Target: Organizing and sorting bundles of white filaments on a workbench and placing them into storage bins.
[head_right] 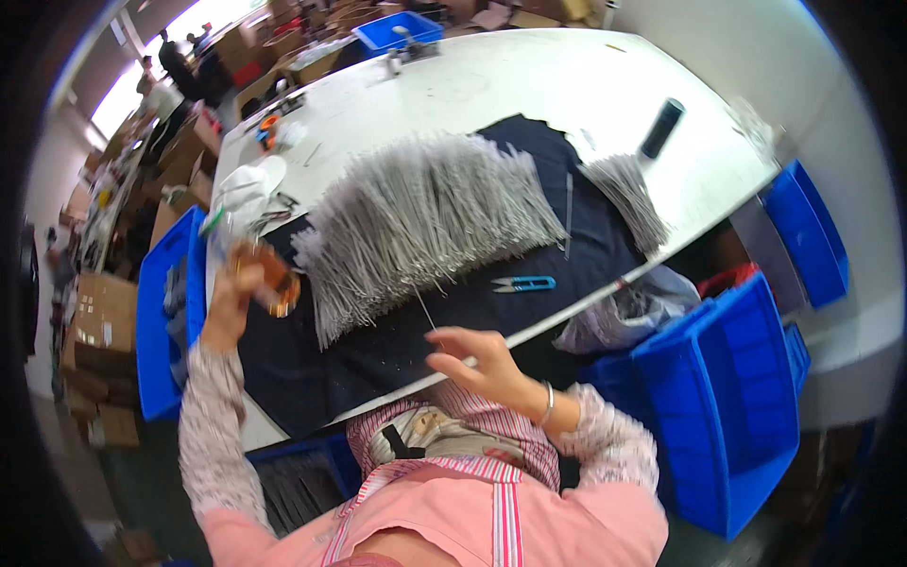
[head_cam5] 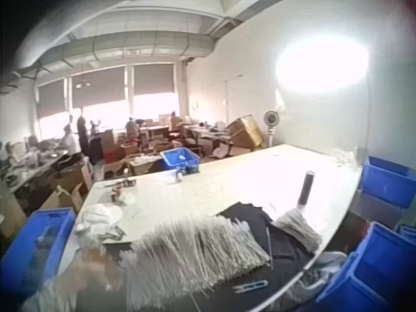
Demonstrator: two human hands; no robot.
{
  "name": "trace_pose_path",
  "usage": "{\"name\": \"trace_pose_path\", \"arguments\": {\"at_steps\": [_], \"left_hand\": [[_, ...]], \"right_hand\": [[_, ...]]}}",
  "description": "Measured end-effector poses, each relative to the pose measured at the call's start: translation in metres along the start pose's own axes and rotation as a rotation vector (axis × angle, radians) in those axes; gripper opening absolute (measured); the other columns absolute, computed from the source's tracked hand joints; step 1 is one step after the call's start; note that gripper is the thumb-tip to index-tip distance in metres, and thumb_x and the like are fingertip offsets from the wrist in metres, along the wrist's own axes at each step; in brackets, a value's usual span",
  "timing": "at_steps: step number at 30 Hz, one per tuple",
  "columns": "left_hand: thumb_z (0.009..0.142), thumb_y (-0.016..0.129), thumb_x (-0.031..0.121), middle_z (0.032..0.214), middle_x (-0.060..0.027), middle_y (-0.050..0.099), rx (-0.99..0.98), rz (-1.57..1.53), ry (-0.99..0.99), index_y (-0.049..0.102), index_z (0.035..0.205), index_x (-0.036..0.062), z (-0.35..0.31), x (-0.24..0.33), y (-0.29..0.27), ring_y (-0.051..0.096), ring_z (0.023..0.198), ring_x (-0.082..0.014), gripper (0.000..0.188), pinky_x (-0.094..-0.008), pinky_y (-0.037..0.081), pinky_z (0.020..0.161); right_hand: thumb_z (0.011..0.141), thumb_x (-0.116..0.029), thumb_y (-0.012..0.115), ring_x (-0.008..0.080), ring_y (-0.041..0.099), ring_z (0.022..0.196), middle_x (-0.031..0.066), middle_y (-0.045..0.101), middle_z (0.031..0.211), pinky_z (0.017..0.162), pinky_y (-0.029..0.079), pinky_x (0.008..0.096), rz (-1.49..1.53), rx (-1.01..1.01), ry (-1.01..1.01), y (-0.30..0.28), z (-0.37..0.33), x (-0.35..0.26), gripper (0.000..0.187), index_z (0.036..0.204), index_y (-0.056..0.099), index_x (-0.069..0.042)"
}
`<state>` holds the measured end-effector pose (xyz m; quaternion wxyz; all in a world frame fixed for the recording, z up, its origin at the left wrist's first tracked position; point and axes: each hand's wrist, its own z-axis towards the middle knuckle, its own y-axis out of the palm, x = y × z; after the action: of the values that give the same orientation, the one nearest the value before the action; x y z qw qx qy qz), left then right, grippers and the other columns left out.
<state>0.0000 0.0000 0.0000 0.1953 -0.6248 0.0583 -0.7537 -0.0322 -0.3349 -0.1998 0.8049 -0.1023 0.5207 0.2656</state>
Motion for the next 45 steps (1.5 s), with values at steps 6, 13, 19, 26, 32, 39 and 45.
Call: {"name": "trace_pose_path", "arguments": {"at_steps": [6, 13, 19, 26, 32, 39, 45], "left_hand": [[0.064, 0.079, 0.018, 0.09, -0.0029, 0.063, 0.303, -0.121, -0.247, 0.059, 0.101, 0.0049, 0.075, -0.132, 0.076, 0.061, 0.081, -0.0141, 0.044, -0.0279, 0.051, 0.07], [0.056, 0.082, 0.012, 0.099, -0.0088, 0.064, 0.413, 0.015, -0.264, 0.058, 0.105, 0.0007, 0.166, -0.222, 0.11, 0.062, 0.089, -0.0178, 0.056, -0.0307, 0.051, 0.079], [0.054, 0.084, 0.017, 0.102, -0.0078, 0.063, 0.42, 0.344, -0.323, 0.055, 0.106, 0.0026, 0.206, -0.278, 0.124, 0.062, 0.091, -0.0174, 0.061, -0.0297, 0.049, 0.085], [0.06, 0.083, 0.018, 0.099, -0.0081, 0.064, 0.122, 0.044, -0.243, 0.058, 0.106, -0.0023, 0.212, -0.297, 0.109, 0.061, 0.081, -0.0153, 0.056, -0.0312, 0.05, 0.074], [0.064, 0.08, 0.038, 0.101, -0.0117, 0.061, 0.151, 0.557, -0.416, 0.055, 0.114, -0.0032, 0.174, -0.236, 0.09, 0.059, 0.086, -0.0203, 0.07, -0.0302, 0.049, 0.07], [0.067, 0.076, 0.039, 0.107, -0.0159, 0.052, 0.288, 0.061, -0.634, 0.045, 0.122, -0.0037, 0.057, -0.185, 0.085, 0.056, 0.087, -0.0225, 0.077, -0.0363, 0.046, 0.072], [0.069, 0.074, 0.024, 0.123, -0.0218, 0.042, 0.356, -0.58, -1.201, 0.031, 0.128, -0.0012, -0.026, -0.18, 0.136, 0.05, 0.109, -0.0322, 0.077, -0.0462, 0.043, 0.092]], "right_hand": [[0.082, -0.012, 0.066, 0.0078, 0.055, 0.057, 0.0073, 0.062, 0.066, 0.051, 0.043, 0.0227, -0.521, 0.08, 0.461, -0.102, -0.166, 0.052, 0.016, 0.091, 0.066, 0.001], [0.074, -0.011, 0.068, 0.0318, 0.061, 0.064, 0.0146, 0.062, 0.072, 0.055, 0.048, 0.0371, -0.685, -0.056, 0.393, -0.104, -0.198, 0.078, 0.012, 0.084, 0.063, -0.005], [0.071, -0.014, 0.07, 0.0327, 0.059, 0.06, 0.0143, 0.061, 0.069, 0.052, 0.047, 0.0386, -0.706, -0.083, 0.394, -0.112, -0.195, 0.086, 0.015, 0.083, 0.062, -0.007], [0.073, -0.009, 0.069, 0.0363, 0.059, 0.06, 0.0205, 0.058, 0.067, 0.053, 0.045, 0.0399, -0.733, -0.136, 0.432, -0.109, -0.191, 0.09, 0.012, 0.08, 0.062, -0.002], [0.078, -0.006, 0.063, 0.0319, 0.056, 0.056, 0.017, 0.056, 0.064, 0.051, 0.042, 0.0365, -0.713, -0.093, 0.429, -0.101, -0.183, 0.082, 0.006, 0.078, 0.061, -0.001], [0.077, -0.001, 0.064, 0.025, 0.056, 0.054, 0.0122, 0.057, 0.064, 0.05, 0.042, 0.0324, -0.642, -0.082, 0.23, -0.093, -0.158, 0.053, 0.004, 0.08, 0.062, -0.002], [0.074, 0.005, 0.064, 0.0211, 0.047, 0.049, 0.0085, 0.048, 0.058, 0.045, 0.034, 0.031, -0.642, -0.198, -0.127, -0.081, -0.096, 0.003, 0.01, 0.081, 0.061, -0.002]]}}
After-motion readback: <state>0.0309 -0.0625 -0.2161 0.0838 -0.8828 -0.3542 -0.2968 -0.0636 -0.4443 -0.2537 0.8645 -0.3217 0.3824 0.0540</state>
